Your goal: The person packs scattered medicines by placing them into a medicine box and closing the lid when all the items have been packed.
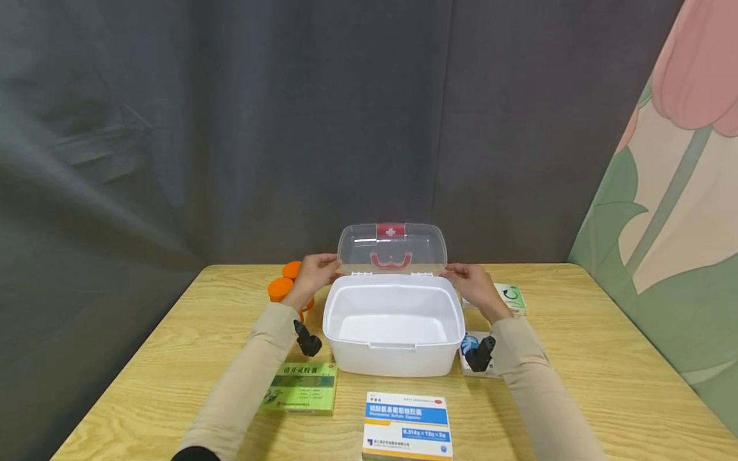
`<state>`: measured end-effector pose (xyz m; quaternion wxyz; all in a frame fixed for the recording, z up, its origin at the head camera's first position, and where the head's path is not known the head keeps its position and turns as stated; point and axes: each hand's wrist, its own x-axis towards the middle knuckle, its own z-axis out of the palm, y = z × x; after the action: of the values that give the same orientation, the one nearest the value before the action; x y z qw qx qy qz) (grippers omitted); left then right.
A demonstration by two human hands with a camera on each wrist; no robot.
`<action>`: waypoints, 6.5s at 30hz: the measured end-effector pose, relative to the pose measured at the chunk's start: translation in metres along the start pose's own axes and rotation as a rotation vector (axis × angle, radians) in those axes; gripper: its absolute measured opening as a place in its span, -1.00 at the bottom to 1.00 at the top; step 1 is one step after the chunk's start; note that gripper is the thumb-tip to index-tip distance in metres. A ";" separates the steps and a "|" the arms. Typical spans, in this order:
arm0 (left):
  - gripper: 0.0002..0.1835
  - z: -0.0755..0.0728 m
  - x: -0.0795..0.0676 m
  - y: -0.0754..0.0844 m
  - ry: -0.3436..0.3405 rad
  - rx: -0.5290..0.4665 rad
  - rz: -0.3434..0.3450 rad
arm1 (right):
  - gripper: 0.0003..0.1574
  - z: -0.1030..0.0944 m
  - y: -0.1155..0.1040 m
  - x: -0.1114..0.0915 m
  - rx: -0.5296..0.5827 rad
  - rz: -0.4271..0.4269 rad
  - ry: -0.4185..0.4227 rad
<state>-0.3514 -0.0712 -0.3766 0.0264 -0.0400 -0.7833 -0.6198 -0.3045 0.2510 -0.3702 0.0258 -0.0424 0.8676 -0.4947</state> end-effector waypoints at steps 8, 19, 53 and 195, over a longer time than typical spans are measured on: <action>-0.66 -0.002 -0.001 -0.003 0.001 0.084 -0.010 | -0.33 0.001 0.003 0.000 0.000 0.009 -0.012; -0.69 0.000 0.000 -0.008 0.011 0.097 -0.034 | -0.28 0.001 0.006 0.000 -0.007 0.072 -0.027; -0.56 -0.011 -0.023 0.002 -0.012 0.160 0.003 | -0.31 -0.027 0.045 0.023 -0.043 -0.083 0.017; 0.31 0.005 -0.110 0.003 -0.359 0.129 0.169 | -0.20 -0.128 0.034 -0.050 -0.218 -0.203 0.113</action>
<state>-0.2413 -0.0692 -0.3844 -0.0592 -0.2134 -0.8075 -0.5468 -0.2674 0.3828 -0.3336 -0.0781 -0.1045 0.9075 -0.3993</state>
